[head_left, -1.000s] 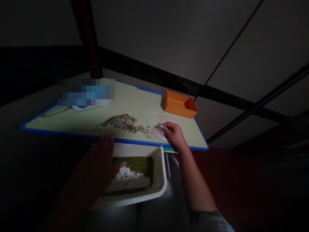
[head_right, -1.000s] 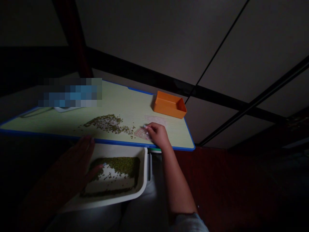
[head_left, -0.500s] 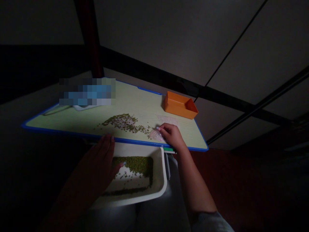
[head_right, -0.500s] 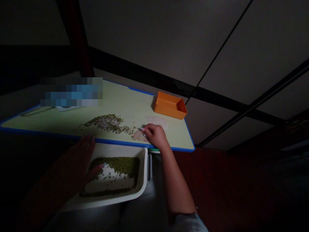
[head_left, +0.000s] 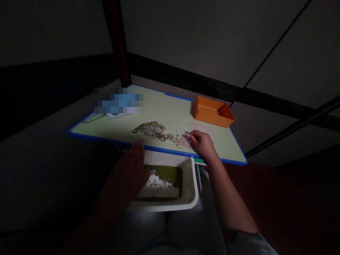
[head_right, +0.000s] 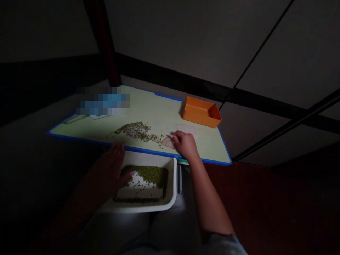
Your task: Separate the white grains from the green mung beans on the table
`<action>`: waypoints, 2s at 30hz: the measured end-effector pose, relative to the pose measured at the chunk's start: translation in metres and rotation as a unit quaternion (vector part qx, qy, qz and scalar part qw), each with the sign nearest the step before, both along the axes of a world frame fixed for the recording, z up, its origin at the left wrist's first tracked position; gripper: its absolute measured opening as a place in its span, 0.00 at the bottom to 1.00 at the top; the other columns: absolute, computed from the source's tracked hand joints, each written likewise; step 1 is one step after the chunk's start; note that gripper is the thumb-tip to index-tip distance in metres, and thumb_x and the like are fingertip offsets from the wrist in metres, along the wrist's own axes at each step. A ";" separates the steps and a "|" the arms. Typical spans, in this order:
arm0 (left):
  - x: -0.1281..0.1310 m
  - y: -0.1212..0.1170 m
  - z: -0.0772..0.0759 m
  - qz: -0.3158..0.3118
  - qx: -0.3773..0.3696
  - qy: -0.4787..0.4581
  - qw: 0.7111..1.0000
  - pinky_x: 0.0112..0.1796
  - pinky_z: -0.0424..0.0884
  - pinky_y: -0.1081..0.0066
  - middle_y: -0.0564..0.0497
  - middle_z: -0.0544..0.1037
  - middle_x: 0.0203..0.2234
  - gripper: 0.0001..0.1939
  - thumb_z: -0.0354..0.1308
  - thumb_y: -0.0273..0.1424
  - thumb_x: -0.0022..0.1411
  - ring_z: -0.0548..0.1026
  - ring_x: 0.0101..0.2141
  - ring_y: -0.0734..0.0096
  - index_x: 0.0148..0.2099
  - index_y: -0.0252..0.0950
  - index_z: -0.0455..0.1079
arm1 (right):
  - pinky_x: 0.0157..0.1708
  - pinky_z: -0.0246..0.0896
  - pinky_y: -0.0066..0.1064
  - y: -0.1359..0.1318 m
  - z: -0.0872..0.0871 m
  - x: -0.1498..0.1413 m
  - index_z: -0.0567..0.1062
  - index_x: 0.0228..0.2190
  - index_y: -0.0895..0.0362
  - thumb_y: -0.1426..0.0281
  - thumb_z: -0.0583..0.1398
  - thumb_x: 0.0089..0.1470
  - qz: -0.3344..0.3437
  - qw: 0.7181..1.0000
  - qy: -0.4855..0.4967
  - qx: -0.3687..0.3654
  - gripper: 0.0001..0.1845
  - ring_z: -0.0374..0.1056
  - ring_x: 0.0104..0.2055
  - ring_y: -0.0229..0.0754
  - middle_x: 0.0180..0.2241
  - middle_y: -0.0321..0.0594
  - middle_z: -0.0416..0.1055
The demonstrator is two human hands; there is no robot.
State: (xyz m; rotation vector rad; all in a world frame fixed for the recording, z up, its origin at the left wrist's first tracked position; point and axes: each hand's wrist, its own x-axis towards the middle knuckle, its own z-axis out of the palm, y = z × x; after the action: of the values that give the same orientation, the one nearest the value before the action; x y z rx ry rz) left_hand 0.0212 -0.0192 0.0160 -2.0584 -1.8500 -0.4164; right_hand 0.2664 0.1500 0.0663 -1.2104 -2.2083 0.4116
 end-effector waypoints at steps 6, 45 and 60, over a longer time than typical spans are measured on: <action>0.006 -0.005 0.010 0.029 -0.041 0.032 0.998 0.61 0.59 0.55 0.29 0.54 0.65 0.42 0.50 0.46 0.61 0.54 0.66 0.49 0.66 0.21 0.46 | 0.27 0.48 0.28 -0.003 0.006 -0.004 0.78 0.30 0.56 0.63 0.55 0.60 -0.003 0.996 -0.078 0.033 0.15 0.66 0.25 0.41 0.24 0.41 0.75; -0.012 0.004 -0.009 -0.021 0.027 0.005 0.999 0.58 0.60 0.48 0.28 0.54 0.65 0.44 0.38 0.53 0.63 0.54 0.65 0.43 0.69 0.27 0.35 | 0.36 0.50 0.30 -0.022 0.008 -0.006 0.77 0.33 0.53 0.65 0.55 0.63 0.009 0.999 -0.022 0.028 0.12 0.69 0.33 0.39 0.29 0.37 0.76; -0.009 0.003 -0.006 -0.009 0.018 0.003 1.000 0.58 0.60 0.47 0.28 0.55 0.65 0.44 0.37 0.54 0.63 0.55 0.65 0.44 0.69 0.27 0.37 | 0.36 0.47 0.32 -0.019 0.013 -0.015 0.76 0.33 0.53 0.65 0.56 0.63 -0.040 0.993 -0.086 0.064 0.10 0.67 0.33 0.40 0.29 0.38 0.76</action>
State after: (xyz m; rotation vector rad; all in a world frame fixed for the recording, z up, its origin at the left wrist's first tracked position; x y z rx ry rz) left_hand 0.0120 -0.0166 0.0101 -2.0528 -1.8083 -0.4443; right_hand 0.2518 0.1312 0.0792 -1.3009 -2.2814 0.1353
